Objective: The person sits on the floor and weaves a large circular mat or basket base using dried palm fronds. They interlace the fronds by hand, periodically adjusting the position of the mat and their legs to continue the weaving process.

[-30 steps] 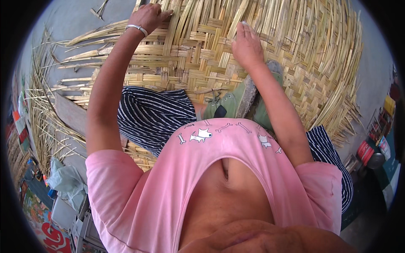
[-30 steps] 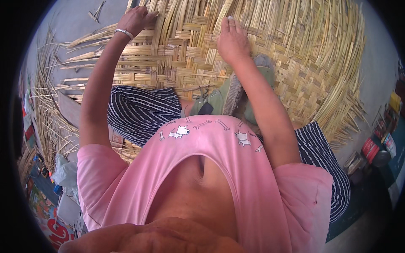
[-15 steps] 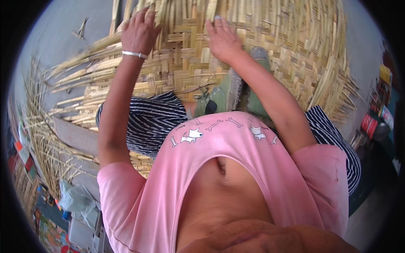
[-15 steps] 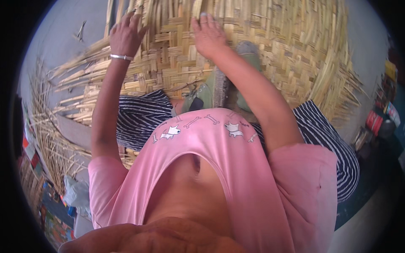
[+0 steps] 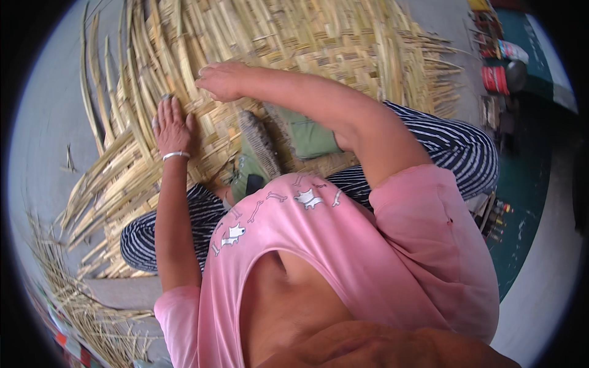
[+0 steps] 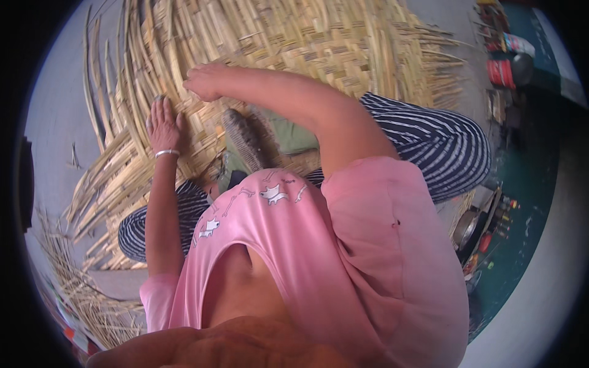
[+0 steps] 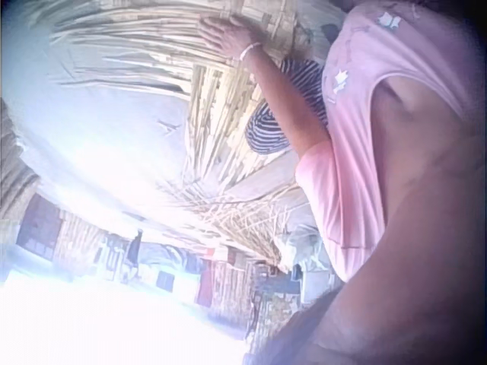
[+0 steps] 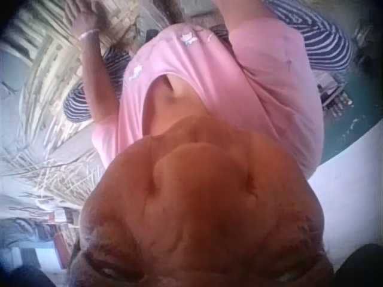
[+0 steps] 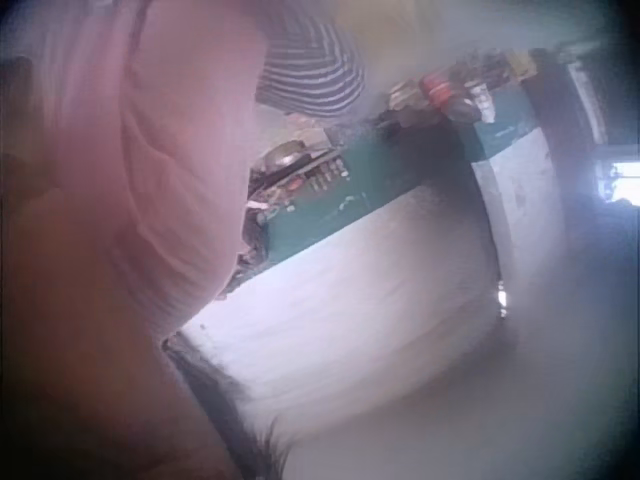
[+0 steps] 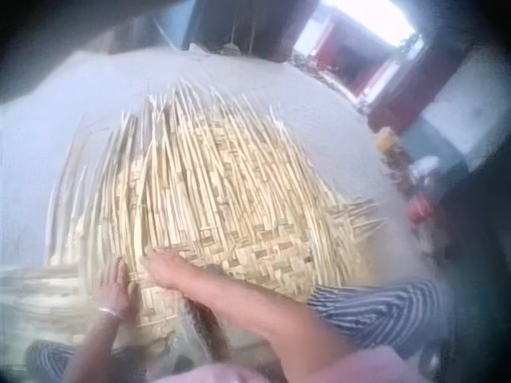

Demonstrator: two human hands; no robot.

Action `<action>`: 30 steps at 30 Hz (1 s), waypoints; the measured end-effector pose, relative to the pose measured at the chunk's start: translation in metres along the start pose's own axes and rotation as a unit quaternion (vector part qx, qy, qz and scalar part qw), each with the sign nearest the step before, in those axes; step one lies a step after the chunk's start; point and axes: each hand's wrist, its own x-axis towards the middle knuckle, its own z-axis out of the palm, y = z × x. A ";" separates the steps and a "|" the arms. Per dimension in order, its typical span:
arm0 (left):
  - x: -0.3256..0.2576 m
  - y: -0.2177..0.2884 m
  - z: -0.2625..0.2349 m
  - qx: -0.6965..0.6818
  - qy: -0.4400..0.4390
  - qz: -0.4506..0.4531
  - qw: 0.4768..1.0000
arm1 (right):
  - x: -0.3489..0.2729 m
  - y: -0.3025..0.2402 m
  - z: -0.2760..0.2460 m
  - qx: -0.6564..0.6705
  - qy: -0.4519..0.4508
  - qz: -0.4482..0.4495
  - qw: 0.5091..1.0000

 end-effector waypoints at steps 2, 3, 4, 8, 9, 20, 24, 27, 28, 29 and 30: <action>0.002 0.003 -0.006 0.009 -0.026 -0.010 1.000 | -0.028 0.032 -0.039 -0.079 -0.010 0.016 0.997; 0.000 0.005 -0.011 0.022 -0.037 -0.022 0.999 | -0.042 0.049 -0.054 -0.116 -0.017 0.016 0.993; 0.001 0.007 -0.015 0.035 -0.049 -0.031 0.998 | -0.062 0.074 -0.067 -0.139 -0.004 0.030 0.990; 0.007 0.010 -0.015 0.042 -0.059 -0.039 0.997 | -0.189 0.186 -0.105 -0.214 -0.052 0.144 0.965; 0.007 0.014 -0.023 0.042 -0.067 -0.046 0.996 | -0.220 0.213 -0.108 -0.213 -0.111 0.180 0.954; 0.016 0.009 -0.047 0.066 -0.130 -0.008 0.989 | -0.409 0.259 0.148 0.294 0.156 0.598 0.729; 0.014 0.015 -0.055 0.059 -0.125 -0.018 0.990 | -0.370 0.228 0.164 0.235 0.139 0.645 0.714; 0.011 0.012 -0.036 0.086 -0.093 -0.025 0.992 | -0.359 0.210 0.140 0.184 0.121 0.668 0.711; 0.011 0.014 -0.034 0.087 -0.094 -0.033 0.991 | -0.357 0.207 0.137 0.164 0.110 0.673 0.713; 0.013 0.017 -0.035 0.089 -0.092 -0.040 0.991 | -0.355 0.210 0.143 0.139 0.115 0.683 0.708; 0.014 0.018 -0.037 0.086 -0.098 -0.036 0.991 | -0.360 0.217 0.147 0.142 0.129 0.689 0.699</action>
